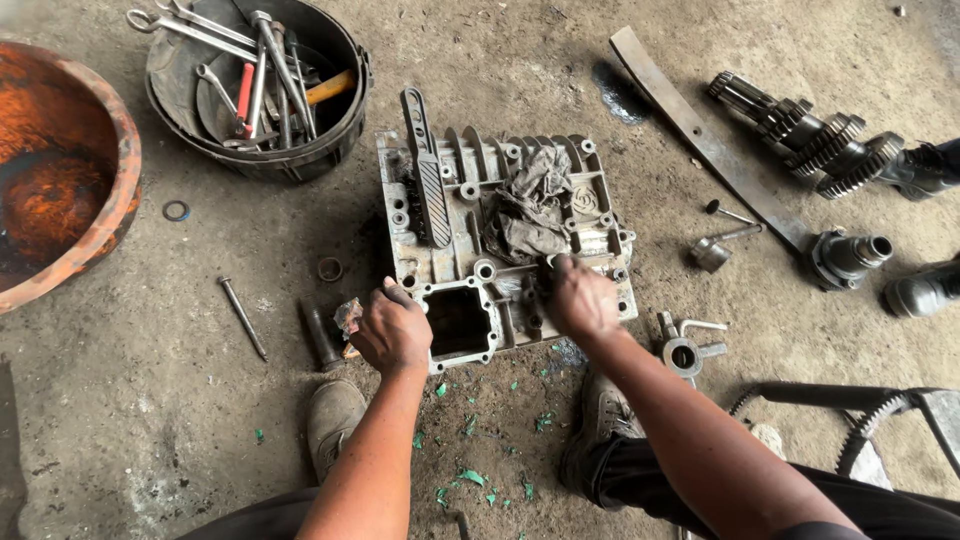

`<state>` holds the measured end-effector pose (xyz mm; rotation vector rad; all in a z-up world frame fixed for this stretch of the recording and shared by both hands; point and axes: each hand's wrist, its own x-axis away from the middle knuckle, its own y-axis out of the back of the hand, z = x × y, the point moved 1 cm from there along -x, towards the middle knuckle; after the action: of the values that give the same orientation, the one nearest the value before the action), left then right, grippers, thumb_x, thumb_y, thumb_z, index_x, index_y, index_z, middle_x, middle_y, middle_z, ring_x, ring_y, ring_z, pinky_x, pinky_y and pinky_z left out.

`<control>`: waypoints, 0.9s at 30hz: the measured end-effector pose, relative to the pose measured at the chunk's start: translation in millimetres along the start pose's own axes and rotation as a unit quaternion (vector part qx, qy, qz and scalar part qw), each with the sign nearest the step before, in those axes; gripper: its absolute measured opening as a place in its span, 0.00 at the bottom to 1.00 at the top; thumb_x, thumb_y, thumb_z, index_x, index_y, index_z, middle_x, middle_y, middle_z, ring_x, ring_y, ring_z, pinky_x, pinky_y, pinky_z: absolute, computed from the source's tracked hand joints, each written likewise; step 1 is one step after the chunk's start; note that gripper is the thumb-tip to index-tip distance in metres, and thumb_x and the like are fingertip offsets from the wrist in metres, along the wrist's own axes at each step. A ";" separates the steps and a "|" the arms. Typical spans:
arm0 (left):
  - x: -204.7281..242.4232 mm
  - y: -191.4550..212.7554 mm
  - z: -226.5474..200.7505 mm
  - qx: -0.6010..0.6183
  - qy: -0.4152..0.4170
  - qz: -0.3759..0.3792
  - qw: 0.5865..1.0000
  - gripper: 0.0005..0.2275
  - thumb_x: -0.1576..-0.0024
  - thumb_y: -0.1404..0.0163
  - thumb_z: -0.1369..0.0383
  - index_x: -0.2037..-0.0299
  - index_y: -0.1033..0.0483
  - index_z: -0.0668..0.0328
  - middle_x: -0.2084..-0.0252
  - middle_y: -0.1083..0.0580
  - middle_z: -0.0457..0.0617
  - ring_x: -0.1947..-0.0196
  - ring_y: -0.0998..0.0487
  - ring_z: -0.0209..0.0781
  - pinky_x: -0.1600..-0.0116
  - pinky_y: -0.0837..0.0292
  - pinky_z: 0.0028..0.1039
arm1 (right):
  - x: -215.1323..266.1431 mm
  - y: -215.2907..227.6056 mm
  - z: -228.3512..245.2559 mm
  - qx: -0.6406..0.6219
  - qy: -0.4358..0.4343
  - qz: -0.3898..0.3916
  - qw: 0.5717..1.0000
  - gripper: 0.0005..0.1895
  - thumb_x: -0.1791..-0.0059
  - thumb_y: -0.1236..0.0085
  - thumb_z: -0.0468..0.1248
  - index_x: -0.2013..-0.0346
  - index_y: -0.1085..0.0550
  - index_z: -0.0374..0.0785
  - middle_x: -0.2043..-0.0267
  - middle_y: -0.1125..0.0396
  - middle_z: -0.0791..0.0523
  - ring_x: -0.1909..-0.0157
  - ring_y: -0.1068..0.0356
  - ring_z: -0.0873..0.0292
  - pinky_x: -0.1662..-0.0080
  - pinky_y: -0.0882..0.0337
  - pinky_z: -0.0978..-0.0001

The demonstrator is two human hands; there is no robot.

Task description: The person wipes and handles a metal transmission casing with a cloth while sitting on a concrete floor.

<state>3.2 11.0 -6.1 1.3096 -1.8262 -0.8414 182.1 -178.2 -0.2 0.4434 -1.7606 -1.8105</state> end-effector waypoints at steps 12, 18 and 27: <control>-2.0 -3.9 9.1 0.022 -0.002 -0.001 1.000 0.26 0.32 0.67 0.51 0.66 0.20 0.59 0.62 0.20 0.60 0.59 0.21 0.64 0.53 0.30 0.51 | 70.4 -24.1 -48.3 -0.311 -0.253 -0.079 0.912 0.20 0.50 0.46 0.40 0.47 0.26 0.31 0.59 0.26 0.39 0.58 0.25 0.45 0.53 0.28 0.55; -0.8 0.0 7.4 0.041 0.028 0.025 0.998 0.26 0.33 0.66 0.47 0.61 0.19 0.57 0.59 0.20 0.61 0.57 0.21 0.65 0.54 0.30 0.53 | 82.7 -1.0 -46.5 -0.366 -0.300 0.045 0.880 0.26 0.53 0.47 0.34 0.40 0.31 0.34 0.58 0.25 0.42 0.64 0.26 0.55 0.61 0.26 0.60; 27.9 9.7 -8.2 -0.117 -0.185 -0.013 0.976 0.32 0.42 0.55 0.53 0.30 0.41 0.64 0.30 0.39 0.65 0.37 0.32 0.60 0.35 0.41 0.54 | 53.6 37.9 -19.2 0.099 0.169 0.253 0.948 0.20 0.42 0.73 0.29 0.45 0.29 0.37 0.71 0.29 0.49 0.83 0.45 0.66 0.81 0.43 0.75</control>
<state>-0.7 -13.9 11.4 1.0812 -1.9168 -1.3446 158.0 -224.8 43.7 0.3180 -1.6294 -1.1345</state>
